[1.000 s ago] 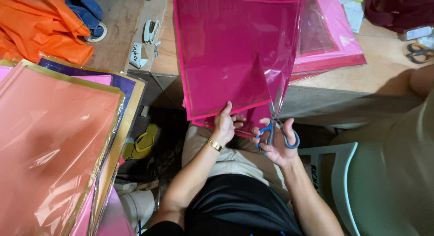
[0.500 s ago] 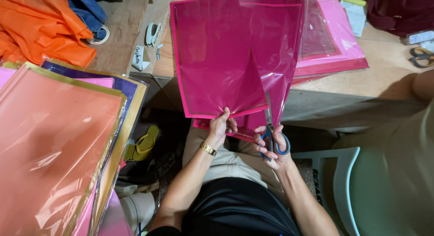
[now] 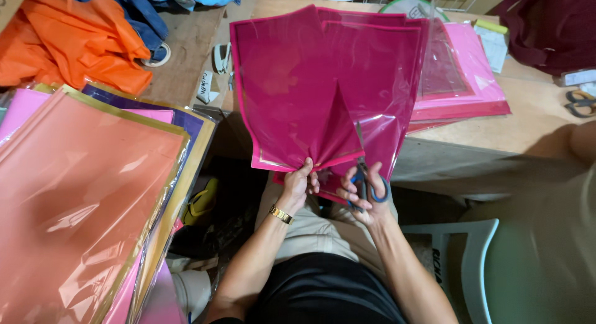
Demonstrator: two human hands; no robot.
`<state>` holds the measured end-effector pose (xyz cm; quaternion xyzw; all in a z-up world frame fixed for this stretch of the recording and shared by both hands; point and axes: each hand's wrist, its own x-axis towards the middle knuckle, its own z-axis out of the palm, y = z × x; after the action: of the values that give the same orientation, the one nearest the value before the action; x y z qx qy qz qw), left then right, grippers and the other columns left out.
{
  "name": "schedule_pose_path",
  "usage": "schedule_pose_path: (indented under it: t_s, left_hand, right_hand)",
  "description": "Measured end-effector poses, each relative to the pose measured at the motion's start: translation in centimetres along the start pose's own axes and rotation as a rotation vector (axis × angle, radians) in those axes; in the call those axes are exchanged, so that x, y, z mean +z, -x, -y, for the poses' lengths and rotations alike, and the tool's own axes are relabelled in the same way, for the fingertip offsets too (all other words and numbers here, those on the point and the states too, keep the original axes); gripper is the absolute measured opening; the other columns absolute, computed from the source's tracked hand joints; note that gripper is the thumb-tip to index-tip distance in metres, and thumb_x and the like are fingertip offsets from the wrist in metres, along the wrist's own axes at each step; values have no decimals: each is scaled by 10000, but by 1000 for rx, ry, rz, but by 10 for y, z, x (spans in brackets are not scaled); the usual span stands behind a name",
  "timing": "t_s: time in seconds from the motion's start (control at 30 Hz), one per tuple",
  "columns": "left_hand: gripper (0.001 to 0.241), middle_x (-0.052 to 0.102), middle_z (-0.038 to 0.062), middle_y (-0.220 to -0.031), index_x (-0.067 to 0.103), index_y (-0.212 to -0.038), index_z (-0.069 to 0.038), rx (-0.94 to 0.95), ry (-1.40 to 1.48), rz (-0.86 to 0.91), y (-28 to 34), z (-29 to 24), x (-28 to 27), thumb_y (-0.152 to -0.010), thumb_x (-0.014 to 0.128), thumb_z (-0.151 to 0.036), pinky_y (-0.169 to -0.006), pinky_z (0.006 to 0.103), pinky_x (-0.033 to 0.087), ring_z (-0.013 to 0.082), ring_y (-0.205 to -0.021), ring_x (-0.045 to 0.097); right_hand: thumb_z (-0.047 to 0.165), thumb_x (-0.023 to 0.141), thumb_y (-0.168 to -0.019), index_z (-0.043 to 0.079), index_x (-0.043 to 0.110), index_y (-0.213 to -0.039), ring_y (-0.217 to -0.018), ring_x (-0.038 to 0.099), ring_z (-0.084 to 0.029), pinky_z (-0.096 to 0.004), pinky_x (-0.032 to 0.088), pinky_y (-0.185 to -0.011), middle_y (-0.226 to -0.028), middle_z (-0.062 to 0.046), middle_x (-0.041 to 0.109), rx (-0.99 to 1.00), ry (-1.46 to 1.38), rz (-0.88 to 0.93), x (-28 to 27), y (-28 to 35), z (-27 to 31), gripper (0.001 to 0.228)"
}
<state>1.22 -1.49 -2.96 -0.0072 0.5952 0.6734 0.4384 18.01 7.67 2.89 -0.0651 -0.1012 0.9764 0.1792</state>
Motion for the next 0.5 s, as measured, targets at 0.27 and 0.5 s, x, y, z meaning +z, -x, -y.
schedule_pose_path:
  t_s: [0.27, 0.5]
  left_hand:
    - [632, 495, 79, -421, 550, -509, -74, 52, 20, -34, 0, -7, -11, -1063, 566, -377, -310, 266, 309, 237, -339, 575]
    - [626, 474, 75, -421, 541, -512, -75, 66, 25, -3, -6, 6, -14, -1080, 538, -336, -293, 253, 306, 231, -328, 571]
  right_hand:
    - [547, 504, -1038, -72, 547, -1077, -633, 536, -227, -76, 459, -236, -739, -99, 341, 50, -38, -7, 5, -17, -6, 622]
    - [543, 507, -1042, -67, 539, -1054, -643, 546, -227, -74, 459, -245, -736, -96, 354, 51, -30, -47, -4, -23, -8, 610]
